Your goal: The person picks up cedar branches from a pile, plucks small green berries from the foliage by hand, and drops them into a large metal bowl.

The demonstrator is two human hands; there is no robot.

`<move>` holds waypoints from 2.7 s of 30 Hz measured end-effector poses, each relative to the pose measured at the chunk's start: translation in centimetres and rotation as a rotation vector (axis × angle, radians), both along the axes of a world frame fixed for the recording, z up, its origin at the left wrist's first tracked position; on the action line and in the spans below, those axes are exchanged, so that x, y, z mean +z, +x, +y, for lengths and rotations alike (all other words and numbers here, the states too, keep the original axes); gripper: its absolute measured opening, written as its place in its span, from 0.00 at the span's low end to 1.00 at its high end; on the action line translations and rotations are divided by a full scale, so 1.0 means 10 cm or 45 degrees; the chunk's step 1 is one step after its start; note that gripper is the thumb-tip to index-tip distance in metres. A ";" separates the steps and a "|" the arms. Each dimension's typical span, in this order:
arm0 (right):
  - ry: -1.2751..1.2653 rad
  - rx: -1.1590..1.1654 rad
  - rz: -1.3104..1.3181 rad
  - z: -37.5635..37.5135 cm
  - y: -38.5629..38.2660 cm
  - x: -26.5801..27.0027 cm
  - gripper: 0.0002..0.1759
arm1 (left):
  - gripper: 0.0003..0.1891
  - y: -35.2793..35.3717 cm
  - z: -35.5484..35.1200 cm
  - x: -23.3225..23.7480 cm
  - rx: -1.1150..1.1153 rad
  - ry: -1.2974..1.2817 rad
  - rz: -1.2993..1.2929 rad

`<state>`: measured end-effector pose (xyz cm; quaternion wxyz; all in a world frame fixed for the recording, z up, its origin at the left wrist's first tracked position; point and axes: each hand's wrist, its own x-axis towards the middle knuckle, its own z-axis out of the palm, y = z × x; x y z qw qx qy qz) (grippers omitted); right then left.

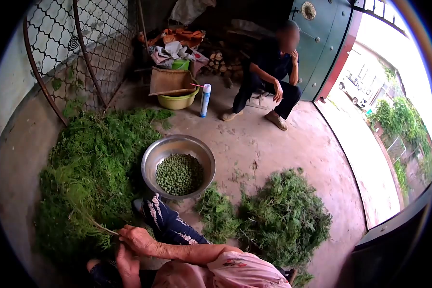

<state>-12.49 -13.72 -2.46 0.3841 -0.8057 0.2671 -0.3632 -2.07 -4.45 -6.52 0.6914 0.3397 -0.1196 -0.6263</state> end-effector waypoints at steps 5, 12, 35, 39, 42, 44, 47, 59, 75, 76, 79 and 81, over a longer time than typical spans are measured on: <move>-0.085 0.184 0.405 0.09 -0.12 -0.20 0.15 | 0.20 -0.01 0.04 0.29 0.094 0.260 -0.457; 0.077 0.250 0.531 0.12 -0.25 -0.06 0.41 | 0.18 -0.02 0.06 0.21 0.201 0.506 -0.880; 0.906 -1.109 -0.557 -0.54 -1.88 -0.53 0.10 | 0.06 0.46 0.20 -0.77 0.223 0.651 -0.062; 0.332 -2.021 -0.041 -0.40 -3.47 -1.85 0.08 | 0.07 0.48 0.18 -0.88 0.338 0.590 0.040; 0.476 -2.407 0.733 -0.11 -3.35 -1.65 0.18 | 0.07 0.42 0.07 -0.71 0.396 0.578 0.045; 0.382 -2.000 0.625 -0.08 -3.24 -1.69 0.18 | 0.08 0.31 -0.02 -0.48 0.436 0.589 -0.037; -0.052 -1.444 0.366 -0.26 -2.52 -1.58 0.22 | 0.09 0.09 -0.12 -0.16 0.412 0.579 -0.335; -0.328 -0.356 0.339 0.04 -0.82 -0.44 0.20 | 0.17 -1.00 -0.85 1.02 0.093 -0.256 -0.592; -0.068 0.070 0.375 -0.38 -1.03 -0.02 0.04 | 0.12 0.19 -0.22 0.10 -0.093 -0.067 -1.866; -0.014 0.292 0.441 -0.44 -1.12 0.11 0.03 | 0.12 0.29 -0.20 0.07 -0.170 -0.046 -1.883; 0.035 0.566 0.701 -0.54 -1.24 0.26 0.02 | 0.12 0.57 -0.12 0.00 -0.233 0.097 -1.844; 0.071 0.734 0.779 -0.53 -1.22 0.30 0.01 | 0.13 0.76 -0.09 0.06 -0.288 0.133 -1.866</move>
